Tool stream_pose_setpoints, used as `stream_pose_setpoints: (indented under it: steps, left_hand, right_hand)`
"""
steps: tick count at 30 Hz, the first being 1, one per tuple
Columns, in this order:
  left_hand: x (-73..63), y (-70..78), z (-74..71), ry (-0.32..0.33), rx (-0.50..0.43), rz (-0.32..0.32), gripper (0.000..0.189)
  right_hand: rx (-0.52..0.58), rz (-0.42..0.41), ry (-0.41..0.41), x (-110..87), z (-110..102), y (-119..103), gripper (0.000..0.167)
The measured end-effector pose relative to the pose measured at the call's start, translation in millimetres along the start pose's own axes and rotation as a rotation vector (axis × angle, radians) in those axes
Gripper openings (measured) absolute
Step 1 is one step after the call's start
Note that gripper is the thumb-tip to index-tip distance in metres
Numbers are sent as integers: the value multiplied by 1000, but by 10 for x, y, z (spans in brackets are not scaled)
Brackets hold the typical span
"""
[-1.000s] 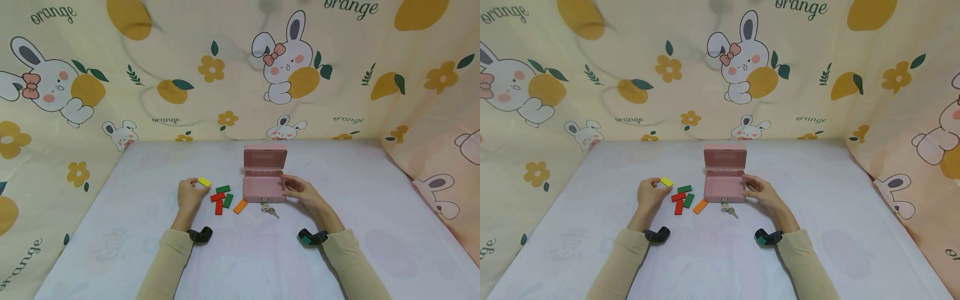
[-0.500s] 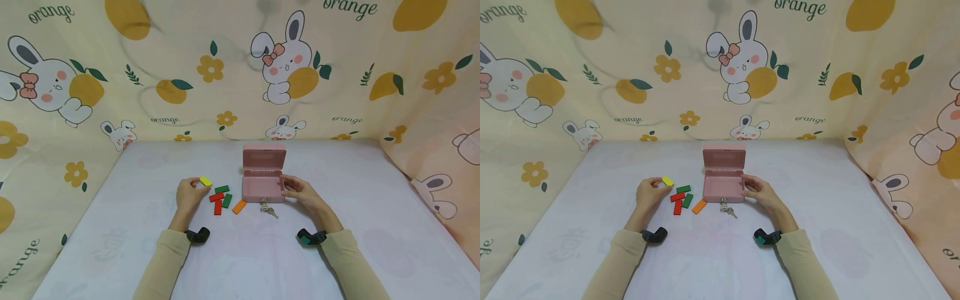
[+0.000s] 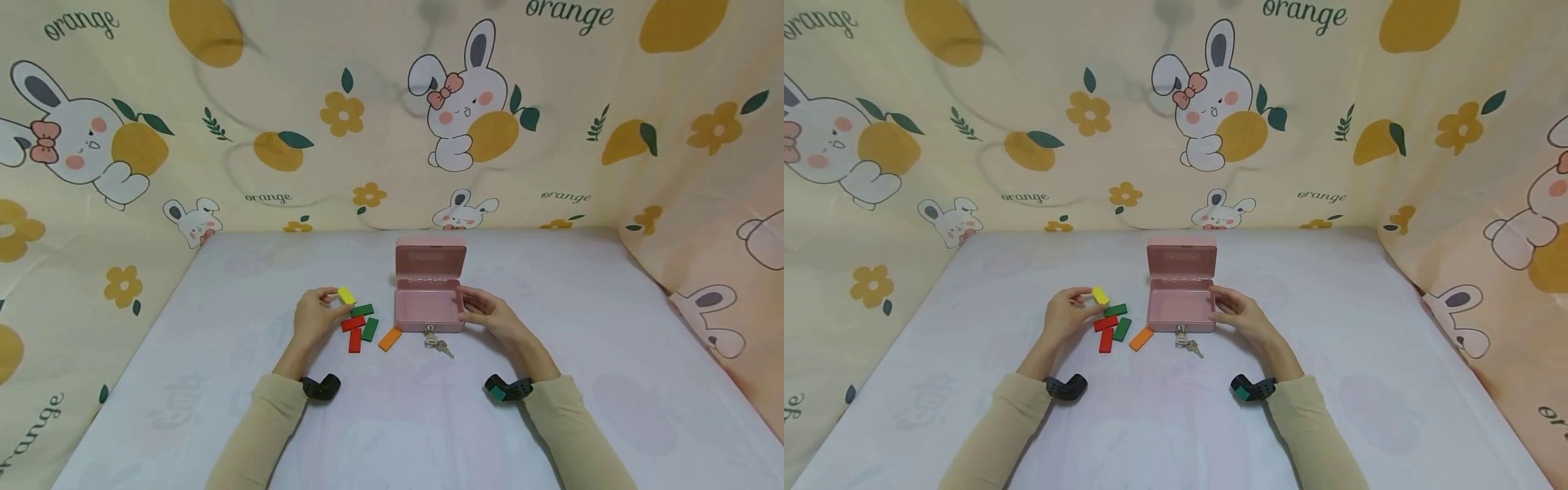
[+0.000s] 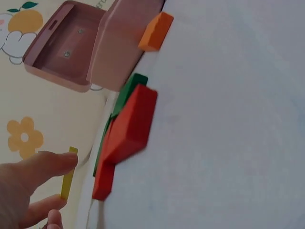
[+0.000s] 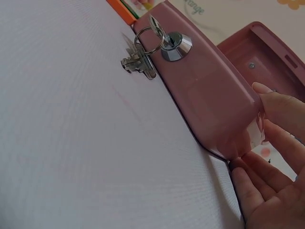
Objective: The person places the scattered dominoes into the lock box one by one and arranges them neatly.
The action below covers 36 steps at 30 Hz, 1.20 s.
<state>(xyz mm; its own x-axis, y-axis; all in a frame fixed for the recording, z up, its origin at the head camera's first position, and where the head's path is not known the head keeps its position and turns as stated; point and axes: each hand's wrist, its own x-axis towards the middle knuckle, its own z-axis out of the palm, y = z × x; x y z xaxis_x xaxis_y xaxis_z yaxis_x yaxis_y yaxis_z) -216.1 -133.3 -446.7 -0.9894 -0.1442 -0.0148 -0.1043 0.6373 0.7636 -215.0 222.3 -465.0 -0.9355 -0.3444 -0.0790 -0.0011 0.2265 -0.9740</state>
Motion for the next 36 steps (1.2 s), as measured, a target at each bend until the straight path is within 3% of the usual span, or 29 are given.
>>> stream_pose_setpoints:
  steps: [22,36]
  left_hand:
    - [-93,283,79,-81,-16,105,48]
    - [-143,444,155,-115,-22,130,49]
  right_hand:
    - [-27,-104,43,-9,34,-20,60]
    - [27,-57,27,-8,6,1,65]
